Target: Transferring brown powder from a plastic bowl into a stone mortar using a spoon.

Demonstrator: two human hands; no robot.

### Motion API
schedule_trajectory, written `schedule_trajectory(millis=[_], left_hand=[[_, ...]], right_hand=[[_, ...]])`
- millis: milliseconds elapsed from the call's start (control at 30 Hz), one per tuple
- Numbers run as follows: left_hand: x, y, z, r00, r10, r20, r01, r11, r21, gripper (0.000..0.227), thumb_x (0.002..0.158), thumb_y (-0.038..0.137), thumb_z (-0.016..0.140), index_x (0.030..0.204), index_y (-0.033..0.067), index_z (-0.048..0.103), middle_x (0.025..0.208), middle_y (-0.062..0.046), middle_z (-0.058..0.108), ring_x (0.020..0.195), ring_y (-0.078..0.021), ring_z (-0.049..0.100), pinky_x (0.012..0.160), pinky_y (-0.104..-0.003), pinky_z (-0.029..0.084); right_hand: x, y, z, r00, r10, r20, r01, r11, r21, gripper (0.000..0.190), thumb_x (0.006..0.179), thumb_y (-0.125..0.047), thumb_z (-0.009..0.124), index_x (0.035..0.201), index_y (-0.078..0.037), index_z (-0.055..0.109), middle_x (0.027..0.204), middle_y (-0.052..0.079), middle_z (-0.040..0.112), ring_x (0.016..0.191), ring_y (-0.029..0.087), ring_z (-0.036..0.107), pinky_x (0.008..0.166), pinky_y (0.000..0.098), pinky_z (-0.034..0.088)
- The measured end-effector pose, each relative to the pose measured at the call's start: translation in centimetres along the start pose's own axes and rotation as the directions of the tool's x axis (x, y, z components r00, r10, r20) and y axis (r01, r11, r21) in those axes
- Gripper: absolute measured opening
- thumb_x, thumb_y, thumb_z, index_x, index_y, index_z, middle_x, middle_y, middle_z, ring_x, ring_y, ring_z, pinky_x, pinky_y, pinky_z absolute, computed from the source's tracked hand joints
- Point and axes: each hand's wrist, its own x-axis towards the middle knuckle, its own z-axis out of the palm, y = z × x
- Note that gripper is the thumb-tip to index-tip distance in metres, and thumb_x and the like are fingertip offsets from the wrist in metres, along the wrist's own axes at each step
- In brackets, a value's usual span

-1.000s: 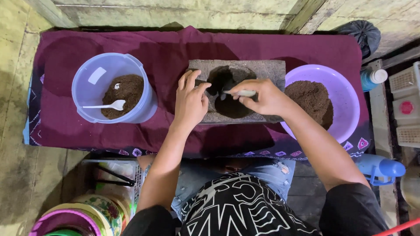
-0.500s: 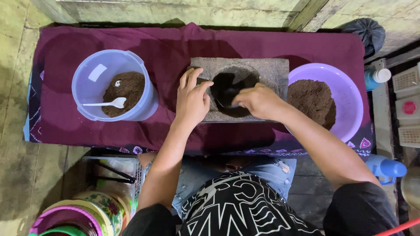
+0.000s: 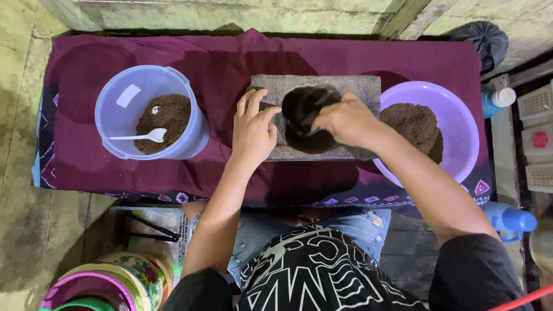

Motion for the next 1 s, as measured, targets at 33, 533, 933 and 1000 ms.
schedule_trajectory(millis=[33,533,933,1000], left_hand=[[0.1,-0.1,-0.1,1.000,-0.002,-0.004,0.002,1.000,0.002,0.037,0.076,0.001,0.064,0.109,0.0131,0.076,0.140,-0.011,0.047,0.137,-0.0386,0.040,0.090,-0.058,0.057],[0.0,-0.1,0.1,0.999,-0.018,0.031,0.018,1.000,-0.007,0.037,0.077,0.003,0.063,0.110,0.0131,0.075,0.143,-0.011,0.046,0.139,-0.0383,0.038,0.092,-0.060,0.056],[-0.1,0.0,-0.1,0.997,-0.042,0.069,0.044,0.999,-0.032,0.036,0.080,0.002,0.062,0.112,0.0127,0.075,0.144,-0.010,0.044,0.141,-0.0377,0.035,0.095,-0.062,0.054],[-0.1,-0.1,0.0,0.996,-0.044,0.072,0.046,0.998,-0.030,0.036,0.079,0.002,0.063,0.111,0.0130,0.075,0.144,-0.010,0.044,0.140,-0.0383,0.035,0.095,-0.062,0.054]], right_hand=[[0.3,0.4,1.0,1.000,-0.004,-0.001,0.004,1.000,-0.003,0.023,0.097,-0.013,0.062,0.104,-0.029,0.078,0.082,-0.008,0.072,0.082,0.019,0.070,0.079,0.0376,0.042],[-0.2,2.3,1.4,0.976,0.001,-0.220,-0.035,0.988,-0.152,0.035,0.108,-0.019,0.049,0.139,-0.023,0.065,0.090,0.010,0.067,0.072,0.030,0.072,0.057,0.0389,0.056],[0.1,3.5,7.7,0.934,-0.305,-0.187,0.113,0.748,-0.654,0.031,0.093,-0.002,0.056,0.115,-0.011,0.075,0.070,0.006,0.057,0.054,0.020,0.059,0.048,0.0304,0.039],[-0.3,2.5,8.3,0.980,-0.162,-0.114,0.065,0.808,-0.586,0.018,0.089,0.001,0.059,0.096,-0.004,0.074,0.063,0.007,0.052,0.045,0.020,0.050,0.039,0.0315,0.033]])
